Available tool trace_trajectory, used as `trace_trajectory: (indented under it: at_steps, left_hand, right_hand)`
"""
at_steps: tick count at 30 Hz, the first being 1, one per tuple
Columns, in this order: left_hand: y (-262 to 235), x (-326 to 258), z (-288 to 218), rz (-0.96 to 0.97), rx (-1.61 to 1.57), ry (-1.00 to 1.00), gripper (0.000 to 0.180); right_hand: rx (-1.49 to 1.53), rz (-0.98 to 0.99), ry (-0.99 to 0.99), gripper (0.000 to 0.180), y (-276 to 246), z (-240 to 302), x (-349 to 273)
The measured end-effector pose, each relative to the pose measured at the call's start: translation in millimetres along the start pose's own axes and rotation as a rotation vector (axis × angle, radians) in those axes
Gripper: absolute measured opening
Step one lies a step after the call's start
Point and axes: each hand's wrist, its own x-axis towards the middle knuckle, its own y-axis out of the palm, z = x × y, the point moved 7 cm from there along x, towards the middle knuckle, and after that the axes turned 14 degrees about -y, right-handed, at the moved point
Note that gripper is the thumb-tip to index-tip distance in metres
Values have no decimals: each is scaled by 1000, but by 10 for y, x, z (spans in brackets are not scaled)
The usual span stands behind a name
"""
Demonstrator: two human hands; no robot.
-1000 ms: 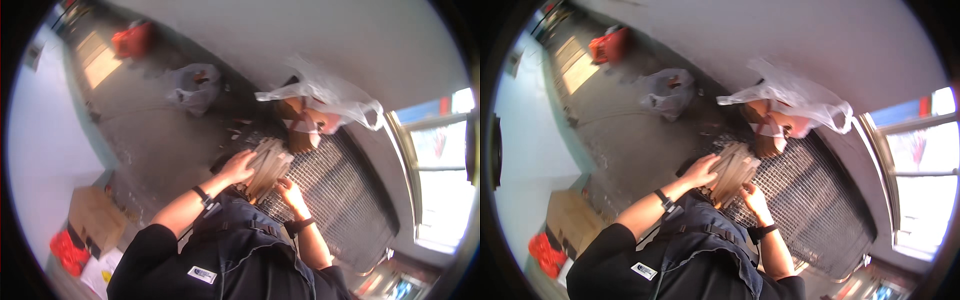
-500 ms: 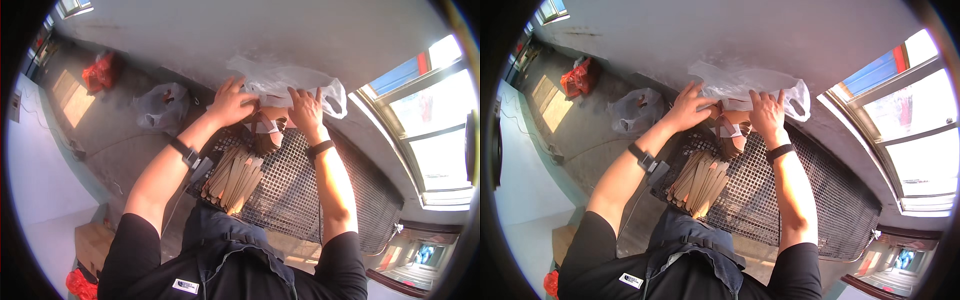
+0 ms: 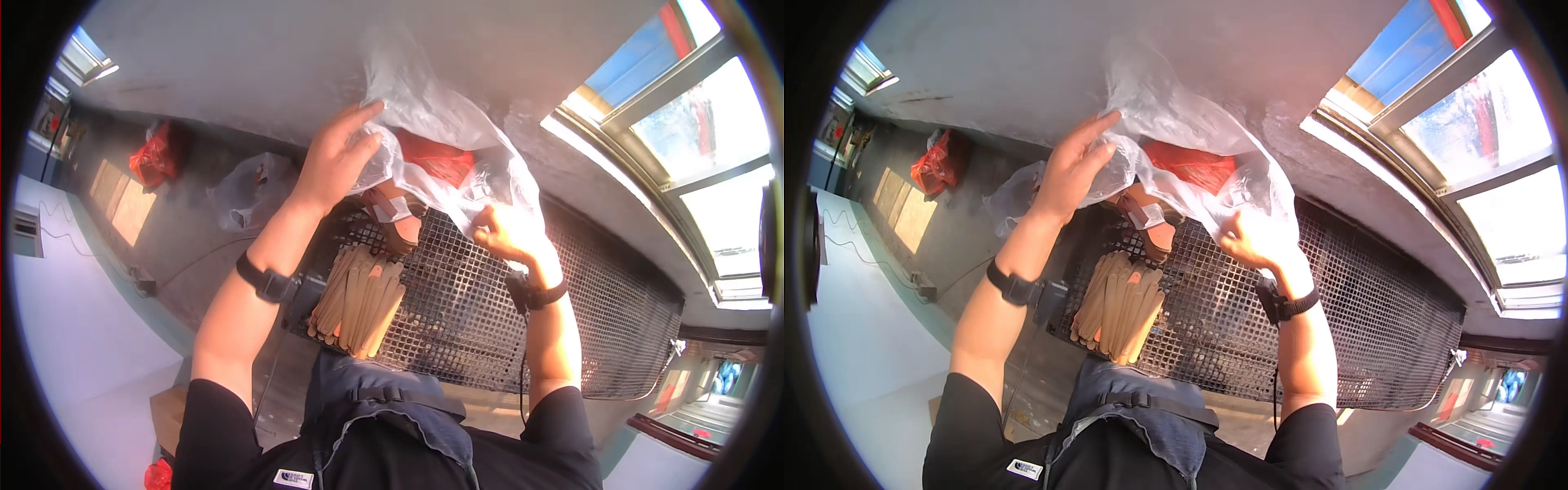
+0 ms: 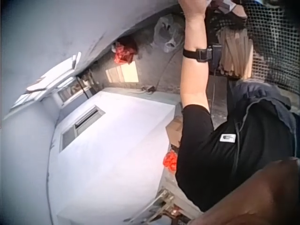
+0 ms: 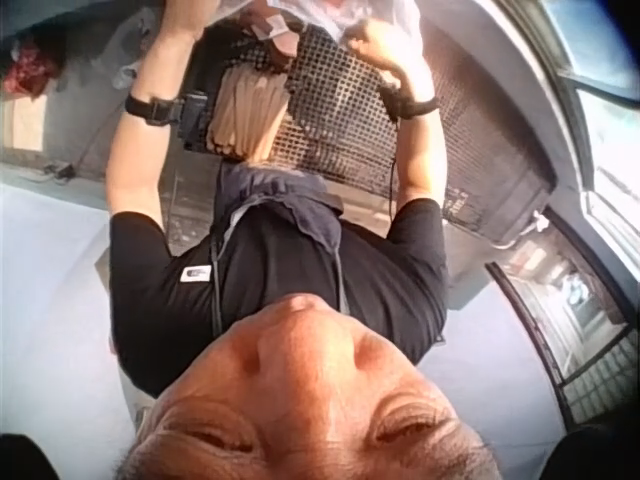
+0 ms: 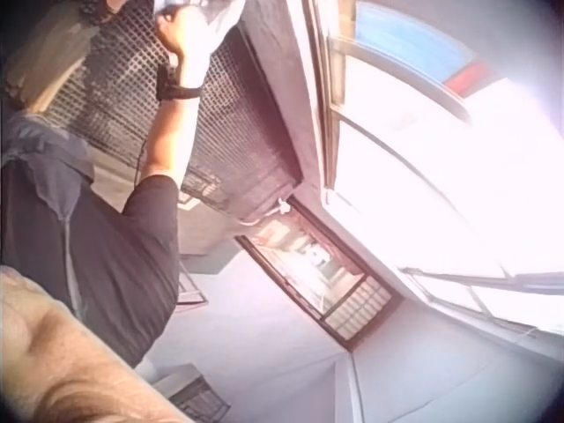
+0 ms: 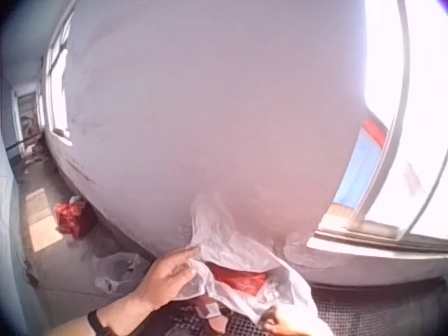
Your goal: Picking up shoe upper components from a pile and plastic bag, sorting them, and laying them out on a metal mesh rack.
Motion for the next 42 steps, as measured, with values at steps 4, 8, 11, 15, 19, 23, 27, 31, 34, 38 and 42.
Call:
trace_trajectory:
  at_steps: [4, 8, 11, 15, 19, 23, 27, 31, 34, 38, 42]
  left_hand:
    - [134, -259, -89, -8, -94, -30, 45]
    - [247, -415, -116, -6, -156, -138, 44]
    - [266, -482, -139, -11, -215, -147, 46]
    - [221, -582, -132, -57, -280, -191, 48]
    - [145, -668, -43, -120, -238, -202, 48]
    - [145, -659, 46, -113, -244, -210, 49]
    - [209, -609, 162, -100, -324, -207, 54]
    - [200, -561, 161, -98, -356, -223, 57]
    - [132, -546, 272, -140, -336, -277, 58]
    - [197, -443, 138, -131, -407, -257, 59]
    - [362, -368, -21, -117, -588, -282, 40]
  right_hand:
    - [638, -387, -194, 34, -275, 4, 723]
    - [429, -236, -157, 36, 193, -255, 1701]
    - [-174, -255, -102, 63, 512, -414, 2009]
    - [-462, -390, -147, 44, 612, -359, 2085]
    - [-323, -472, -269, 43, 595, -309, 1983]
    - [-186, -269, 3, 32, 630, -646, 1953]
    - [371, -824, 13, 28, 288, -874, 1586]
    - [918, -1038, -16, 38, -151, -904, 1157]
    - [908, -954, 56, 41, -713, -763, 549]
    - [1405, -1029, -315, 43, -1021, -675, 70]
    - [1451, -1040, -309, 54, -899, -999, -411]
